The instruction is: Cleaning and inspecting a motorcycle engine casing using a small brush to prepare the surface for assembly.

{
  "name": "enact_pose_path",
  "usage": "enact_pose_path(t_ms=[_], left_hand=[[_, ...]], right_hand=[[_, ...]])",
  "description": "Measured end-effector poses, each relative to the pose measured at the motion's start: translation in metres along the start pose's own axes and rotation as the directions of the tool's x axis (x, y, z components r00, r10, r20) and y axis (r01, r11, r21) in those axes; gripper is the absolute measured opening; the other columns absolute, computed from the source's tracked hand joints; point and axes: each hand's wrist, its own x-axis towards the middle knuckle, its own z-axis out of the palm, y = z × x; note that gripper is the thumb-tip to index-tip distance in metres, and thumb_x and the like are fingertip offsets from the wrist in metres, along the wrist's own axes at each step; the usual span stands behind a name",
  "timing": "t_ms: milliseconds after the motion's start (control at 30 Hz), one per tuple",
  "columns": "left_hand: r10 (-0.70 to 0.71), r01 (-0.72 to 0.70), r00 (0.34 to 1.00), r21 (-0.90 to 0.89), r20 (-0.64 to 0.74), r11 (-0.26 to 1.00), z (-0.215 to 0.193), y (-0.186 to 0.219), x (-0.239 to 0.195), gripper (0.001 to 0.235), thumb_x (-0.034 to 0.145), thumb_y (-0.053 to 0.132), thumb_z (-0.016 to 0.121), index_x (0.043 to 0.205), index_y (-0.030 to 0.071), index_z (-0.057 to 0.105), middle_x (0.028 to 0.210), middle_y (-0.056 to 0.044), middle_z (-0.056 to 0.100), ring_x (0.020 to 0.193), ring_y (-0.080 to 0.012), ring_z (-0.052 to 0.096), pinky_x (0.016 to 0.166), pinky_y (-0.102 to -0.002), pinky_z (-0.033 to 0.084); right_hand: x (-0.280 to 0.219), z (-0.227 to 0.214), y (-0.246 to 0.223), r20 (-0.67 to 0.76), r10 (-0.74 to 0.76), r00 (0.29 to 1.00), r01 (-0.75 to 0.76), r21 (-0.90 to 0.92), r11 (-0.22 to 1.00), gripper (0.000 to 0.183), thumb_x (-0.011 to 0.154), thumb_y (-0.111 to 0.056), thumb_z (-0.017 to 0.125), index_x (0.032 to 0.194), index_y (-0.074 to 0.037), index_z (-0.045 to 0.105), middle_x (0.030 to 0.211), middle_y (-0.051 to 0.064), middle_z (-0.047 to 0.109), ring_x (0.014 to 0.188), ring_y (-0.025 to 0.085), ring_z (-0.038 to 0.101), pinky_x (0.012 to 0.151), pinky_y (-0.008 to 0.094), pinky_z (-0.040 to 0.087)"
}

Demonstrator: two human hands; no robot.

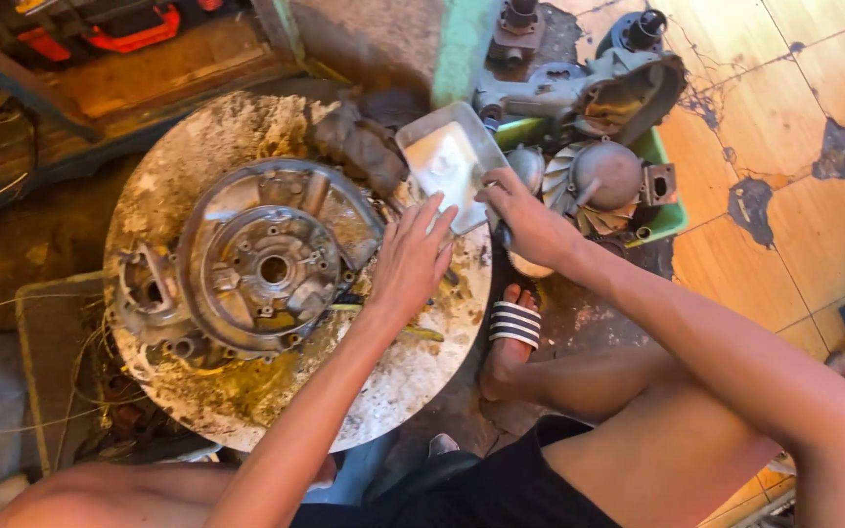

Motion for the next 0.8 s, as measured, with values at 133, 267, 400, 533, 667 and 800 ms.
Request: enact_pose_path(t_ms=[133, 267, 400, 533, 667, 800], left_hand=[[-0.102, 0.102, 0.995, -0.03, 0.004, 0.994, 0.032, 0.002, 0.009, 0.032, 0.102, 0.023, 0.062, 0.132, 0.013, 0.067, 0.146, -0.012, 0.053, 0.128, -0.0249, 0.052, 0.092, -0.037, 0.046], [-0.144, 0.148, 0.985, 0.033, -0.1, 0.988, 0.064, -0.007, 0.012, 0.023, 0.095, 0.018, 0.071, 0.118, 0.016, 0.072, 0.143, -0.009, 0.05, 0.121, -0.0233, 0.055, 0.094, -0.037, 0.051], [-0.199, 0.199, 0.972, -0.015, -0.129, 0.98, 0.068, -0.015, 0.005, 0.023, 0.092, 0.016, 0.075, 0.115, 0.013, 0.072, 0.15, -0.012, 0.044, 0.135, -0.0308, 0.049, 0.103, -0.05, 0.053], [-0.192, 0.182, 0.965, -0.072, -0.177, 0.981, 0.057, -0.023, -0.003, 0.032, 0.087, 0.019, 0.081, 0.115, 0.008, 0.069, 0.147, -0.014, 0.043, 0.135, -0.036, 0.052, 0.102, -0.052, 0.054], [-0.136, 0.119, 0.954, -0.077, -0.266, 0.99, 0.064, -0.023, -0.01, 0.036, 0.093, 0.023, 0.074, 0.123, 0.006, 0.065, 0.144, -0.018, 0.05, 0.13, -0.037, 0.056, 0.095, -0.051, 0.053], [-0.239, 0.209, 0.938, -0.139, -0.25, 0.968, 0.033, 0.004, -0.031, 0.07, 0.087, 0.023, 0.077, 0.148, 0.002, 0.048, 0.152, -0.021, 0.044, 0.134, -0.0388, 0.052, 0.095, -0.054, 0.052]], right_hand=[[0.002, -0.007, -0.015, 0.091, -0.015, 0.996, 0.011, 0.042, 0.999, 0.057, 0.079, 0.003, 0.066, 0.133, 0.003, 0.048, 0.139, 0.019, 0.037, 0.102, 0.035, 0.069, 0.089, 0.041, 0.058], [0.008, -0.027, -0.033, 0.187, 0.003, 0.982, 0.032, -0.181, 0.983, 0.076, 0.076, -0.008, 0.064, 0.148, -0.001, 0.042, 0.147, 0.024, 0.038, 0.134, 0.044, 0.045, 0.114, 0.052, 0.036], [0.008, -0.015, -0.009, -0.226, -0.083, 0.971, 0.029, -0.231, 0.973, 0.088, 0.065, -0.003, 0.069, 0.145, 0.01, 0.036, 0.135, 0.037, 0.039, 0.131, 0.057, 0.039, 0.112, 0.061, 0.033], [0.004, -0.015, -0.002, 0.052, 0.309, 0.95, -0.313, 0.133, 0.94, 0.09, 0.076, -0.015, 0.069, 0.152, 0.012, 0.028, 0.14, 0.037, 0.04, 0.12, 0.061, 0.05, 0.104, 0.067, 0.043], [-0.001, 0.003, 0.009, 0.049, 0.191, 0.98, -0.196, 0.124, 0.973, 0.094, 0.072, -0.013, 0.066, 0.152, 0.012, 0.025, 0.135, 0.037, 0.044, 0.121, 0.058, 0.051, 0.104, 0.06, 0.044], [-0.001, 0.008, 0.013, -0.006, 0.136, 0.991, -0.135, 0.078, 0.988, 0.083, 0.076, -0.009, 0.063, 0.145, 0.021, 0.03, 0.13, 0.045, 0.046, 0.12, 0.062, 0.049, 0.105, 0.063, 0.039]])
